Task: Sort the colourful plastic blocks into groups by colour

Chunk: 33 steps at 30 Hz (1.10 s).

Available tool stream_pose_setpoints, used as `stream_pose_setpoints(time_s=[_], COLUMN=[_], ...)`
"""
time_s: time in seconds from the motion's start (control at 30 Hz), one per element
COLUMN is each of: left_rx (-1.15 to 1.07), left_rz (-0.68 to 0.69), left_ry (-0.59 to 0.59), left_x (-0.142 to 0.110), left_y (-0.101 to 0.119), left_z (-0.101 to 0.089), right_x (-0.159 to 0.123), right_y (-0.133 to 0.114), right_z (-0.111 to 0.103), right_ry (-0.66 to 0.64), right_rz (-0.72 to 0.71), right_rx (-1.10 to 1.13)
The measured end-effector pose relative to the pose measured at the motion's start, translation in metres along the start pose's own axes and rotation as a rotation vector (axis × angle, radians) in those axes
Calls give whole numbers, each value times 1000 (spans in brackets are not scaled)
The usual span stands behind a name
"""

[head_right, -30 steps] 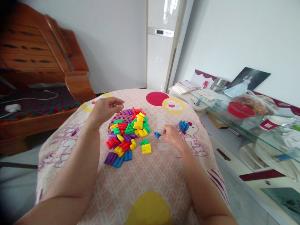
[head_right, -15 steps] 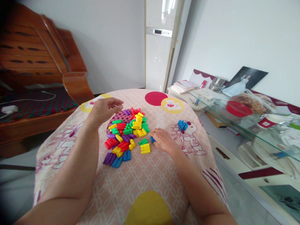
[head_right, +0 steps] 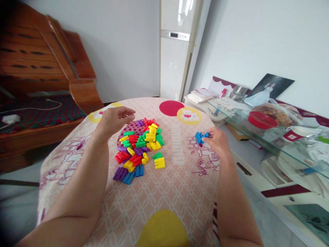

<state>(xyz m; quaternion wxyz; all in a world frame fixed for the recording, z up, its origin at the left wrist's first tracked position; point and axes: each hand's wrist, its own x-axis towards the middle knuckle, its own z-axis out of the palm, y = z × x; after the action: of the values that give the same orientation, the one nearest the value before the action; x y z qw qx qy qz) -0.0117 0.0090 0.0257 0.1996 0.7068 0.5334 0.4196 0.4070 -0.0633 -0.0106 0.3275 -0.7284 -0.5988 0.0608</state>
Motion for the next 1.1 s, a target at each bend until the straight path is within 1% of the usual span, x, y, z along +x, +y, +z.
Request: stream_pose_setpoints(time_s=[0.07, 0.17, 0.23, 0.3, 0.4, 0.5, 0.6, 0.7, 0.73, 0.8, 0.87, 0.93, 1.03, 1.1], left_rx=[-1, 6, 14, 22, 27, 19, -18, -33, -18, 35, 88, 97, 19, -63], left_rz=[10, 7, -7, -21, -25, -33, -61, -90, -99, -110, -114, -108, -90, -94], left_ry=[-4, -8, -9, -8, 2, 12, 23, 32, 33, 15, -51, -182, -441, -618], left_x=[0, 0, 1, 1, 2, 1, 0, 0, 0, 0, -1, -2, -5, -7], left_y=[0, -1, -3, -5, -7, -8, -11, -19, -23, -31, -38, -39, -29, -18], left_z=[1, 1, 0, -1, -3, -6, -11, -21, -24, -30, -34, -35, -31, -24], right_x=[4, 5, 4, 3, 2, 2, 3, 2, 1, -3, -9, -17, -29, -37], right_y=[15, 25, 25, 25, 26, 30, 32, 26, 21, 10, -3, -17, -34, -43], right_z=[-4, 1, 9, 17, 29, 36, 35, 26, 23, 19, 21, 31, 55, 71], right_ry=[52, -6, -52, -68, -26, 10, -14, -23, 3, 102, 196, 201, 94, 9], right_rz=[70, 109, 98, 78, 50, 25, 26, 59, 69, 65, 4, -101, -222, -281], right_rx=[-92, -206, -269, -332, -389, -395, -373, -351, -351, -342, -287, -187, -80, -65])
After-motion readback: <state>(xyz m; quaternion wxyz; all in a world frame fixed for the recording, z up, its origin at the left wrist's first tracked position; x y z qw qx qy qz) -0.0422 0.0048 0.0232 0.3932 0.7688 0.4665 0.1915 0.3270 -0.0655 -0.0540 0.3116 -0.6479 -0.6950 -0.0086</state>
